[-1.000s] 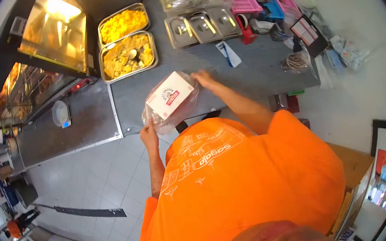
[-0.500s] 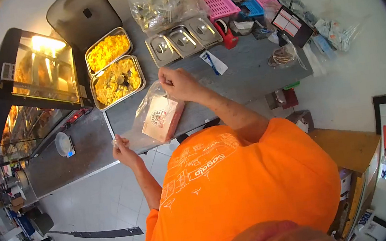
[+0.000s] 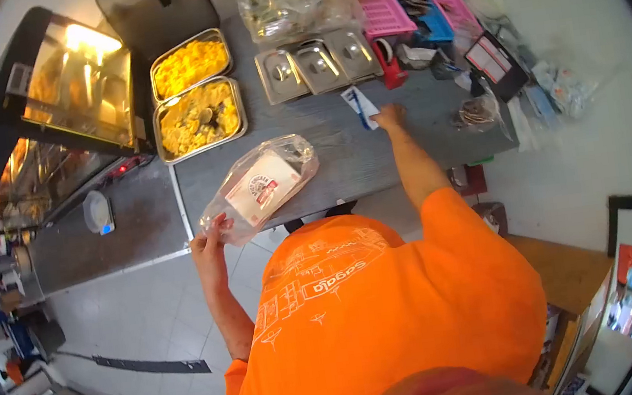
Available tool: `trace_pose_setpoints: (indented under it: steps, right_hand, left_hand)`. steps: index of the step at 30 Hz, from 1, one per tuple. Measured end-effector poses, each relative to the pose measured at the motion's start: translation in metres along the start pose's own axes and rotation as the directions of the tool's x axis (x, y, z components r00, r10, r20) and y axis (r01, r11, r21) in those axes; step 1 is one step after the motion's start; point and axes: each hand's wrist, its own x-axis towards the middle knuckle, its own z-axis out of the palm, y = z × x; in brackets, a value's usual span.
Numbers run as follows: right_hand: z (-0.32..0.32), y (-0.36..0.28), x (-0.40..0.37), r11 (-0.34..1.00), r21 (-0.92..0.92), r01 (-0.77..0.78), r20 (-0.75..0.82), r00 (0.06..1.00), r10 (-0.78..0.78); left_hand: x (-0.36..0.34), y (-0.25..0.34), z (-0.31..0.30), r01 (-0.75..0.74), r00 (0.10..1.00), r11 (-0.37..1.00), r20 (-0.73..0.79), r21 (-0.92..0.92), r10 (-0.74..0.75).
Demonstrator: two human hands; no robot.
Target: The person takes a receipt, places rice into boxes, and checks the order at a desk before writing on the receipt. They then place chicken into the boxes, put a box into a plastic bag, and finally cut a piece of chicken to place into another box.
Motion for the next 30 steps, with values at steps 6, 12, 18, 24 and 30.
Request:
trace_pose_setpoints:
  steps: [6,12,18,24,30]
  right_hand:
    - [-0.124,-0.041,-0.060,0.996,-0.077,0.039,-0.061,0.997,-0.043]
    - [-0.236,-0.174,-0.159,0.210,0.947,0.243,-0.043,0.742,-0.669]
    - [-0.079,-0.271,-0.190,0.606,0.662,0.440,0.486,0.363,-0.795]
    - [-0.080,-0.262,-0.233,0.758,-0.039,0.651,0.311,0.729,-0.610]
    - [-0.191,-0.266,-0.278,0.578,-0.328,0.747,-0.383,0.454,-0.805]
  left_hand:
    - [-0.005,-0.009,-0.010,0.006,0.999,0.997,0.042,0.079,-0.010]
    - [-0.008,-0.010,-0.009,0.011,0.998,0.998,0.064,-0.068,-0.007]
    - [-0.007,-0.005,-0.018,-0.006,0.999,0.986,0.037,-0.165,0.012]
    - [-0.009,-0.016,-0.030,-0.033,0.998,0.989,0.054,-0.145,0.041]
    - [0.024,0.000,-0.030,-0.110,0.979,0.993,0.169,-0.049,0.117]
